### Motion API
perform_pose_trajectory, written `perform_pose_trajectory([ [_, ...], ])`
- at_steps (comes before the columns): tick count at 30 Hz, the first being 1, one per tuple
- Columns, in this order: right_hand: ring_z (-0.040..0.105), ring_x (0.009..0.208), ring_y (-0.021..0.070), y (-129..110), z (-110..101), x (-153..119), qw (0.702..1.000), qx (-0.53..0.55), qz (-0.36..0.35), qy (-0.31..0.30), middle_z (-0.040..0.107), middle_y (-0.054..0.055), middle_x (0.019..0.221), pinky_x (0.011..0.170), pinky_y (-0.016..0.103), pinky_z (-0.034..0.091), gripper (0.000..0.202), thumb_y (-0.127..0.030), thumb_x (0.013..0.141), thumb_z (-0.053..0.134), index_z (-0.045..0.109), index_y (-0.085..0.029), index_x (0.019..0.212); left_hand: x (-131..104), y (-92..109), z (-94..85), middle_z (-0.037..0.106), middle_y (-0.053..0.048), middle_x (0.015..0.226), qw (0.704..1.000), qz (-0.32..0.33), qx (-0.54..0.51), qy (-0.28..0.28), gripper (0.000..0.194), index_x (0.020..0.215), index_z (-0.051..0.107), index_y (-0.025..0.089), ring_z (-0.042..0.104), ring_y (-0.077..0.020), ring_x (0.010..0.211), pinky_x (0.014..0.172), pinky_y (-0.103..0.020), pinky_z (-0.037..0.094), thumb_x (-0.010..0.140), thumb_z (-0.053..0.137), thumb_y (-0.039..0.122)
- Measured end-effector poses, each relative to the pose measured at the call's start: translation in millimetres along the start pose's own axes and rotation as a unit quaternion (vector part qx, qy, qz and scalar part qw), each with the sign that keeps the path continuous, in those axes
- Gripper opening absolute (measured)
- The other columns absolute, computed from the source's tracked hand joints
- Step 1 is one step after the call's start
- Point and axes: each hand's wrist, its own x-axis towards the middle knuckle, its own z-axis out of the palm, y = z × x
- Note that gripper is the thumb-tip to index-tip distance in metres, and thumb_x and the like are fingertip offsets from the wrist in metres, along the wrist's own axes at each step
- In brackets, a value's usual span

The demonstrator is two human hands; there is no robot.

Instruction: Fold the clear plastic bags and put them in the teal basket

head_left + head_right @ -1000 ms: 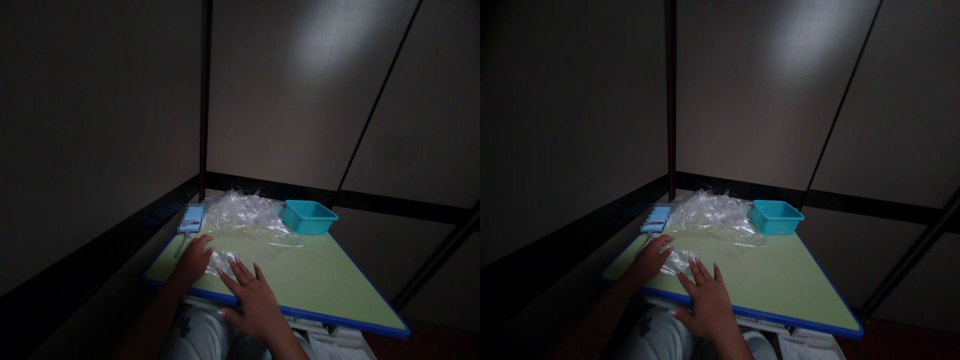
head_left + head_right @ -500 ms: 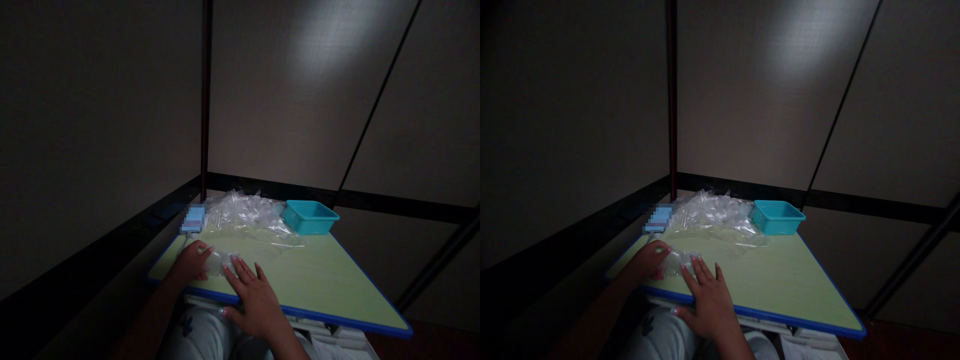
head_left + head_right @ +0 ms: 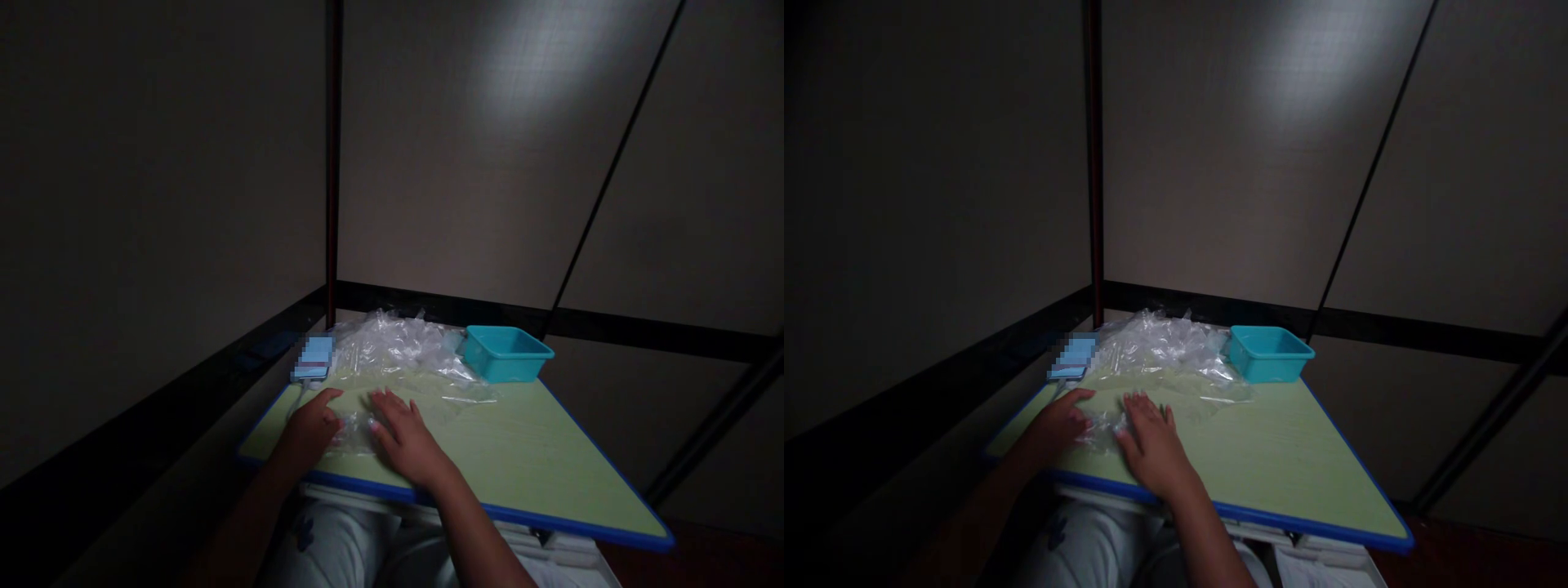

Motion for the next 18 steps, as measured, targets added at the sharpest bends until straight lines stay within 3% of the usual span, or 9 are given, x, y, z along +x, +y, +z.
perform_pose_trajectory([
  [3, 0.028, 0.130, 0.0225, 2.7, -7.2, 34.2, 0.999, 0.046, -0.017, -0.019, 0.040, 0.007, 0.137, 0.105, 0.051, 0.010, 0.045, -0.037, 0.089, 0.039, 0.039, -0.024, 0.132, -2.9, 5.8, -0.5, 0.054, 0.007, 0.057, 0.999, 0.027, 0.028, 0.017, 0.044, 0.109, 0.048, 0.018, 0.054, -0.0139, 0.055, 0.053, -0.023, 0.041, 0.066, 0.053, 0.023],
  [6, 0.052, 0.108, 0.0219, 9.9, -12.1, 64.9, 0.982, 0.151, -0.042, -0.103, 0.058, 0.010, 0.118, 0.095, 0.039, 0.035, 0.048, -0.040, 0.080, 0.053, 0.052, -0.016, 0.121, -5.4, 10.4, -2.1, 0.056, 0.006, 0.058, 0.996, 0.046, 0.052, 0.050, 0.040, 0.107, 0.050, 0.019, 0.054, -0.0147, 0.056, 0.055, -0.024, 0.039, 0.067, 0.051, 0.023],
  [9, 0.059, 0.085, 0.0192, 20.9, -10.1, 82.7, 0.953, 0.250, -0.050, -0.161, 0.066, 0.006, 0.093, 0.079, 0.032, 0.044, 0.046, -0.042, 0.067, 0.067, 0.063, -0.014, 0.103, -7.3, 9.1, -3.7, 0.055, 0.006, 0.056, 0.994, 0.059, 0.056, 0.075, 0.037, 0.106, 0.050, 0.018, 0.055, -0.0160, 0.055, 0.054, -0.025, 0.039, 0.070, 0.048, 0.026],
  [13, 0.055, 0.072, 0.0136, 32.2, 3.7, 87.1, 0.926, 0.352, -0.053, -0.128, 0.061, 0.003, 0.077, 0.069, 0.027, 0.042, 0.036, -0.044, 0.066, 0.068, 0.063, -0.012, 0.083, -7.8, 2.9, -4.6, 0.055, 0.005, 0.052, 0.996, 0.063, 0.005, 0.068, 0.037, 0.108, 0.048, 0.016, 0.055, -0.0161, 0.052, 0.051, -0.025, 0.038, 0.074, 0.046, 0.033],
  [18, 0.047, 0.069, 0.0106, 33.7, 16.9, 85.0, 0.936, 0.340, -0.084, -0.047, 0.052, -0.001, 0.072, 0.063, 0.023, 0.037, 0.027, -0.041, 0.074, 0.062, 0.057, -0.015, 0.077, -5.2, -1.7, -1.5, 0.064, 0.003, 0.060, 0.995, 0.020, -0.089, 0.051, 0.043, 0.111, 0.045, 0.016, 0.062, -0.0184, 0.057, 0.054, -0.027, 0.043, 0.072, 0.050, 0.035],
])
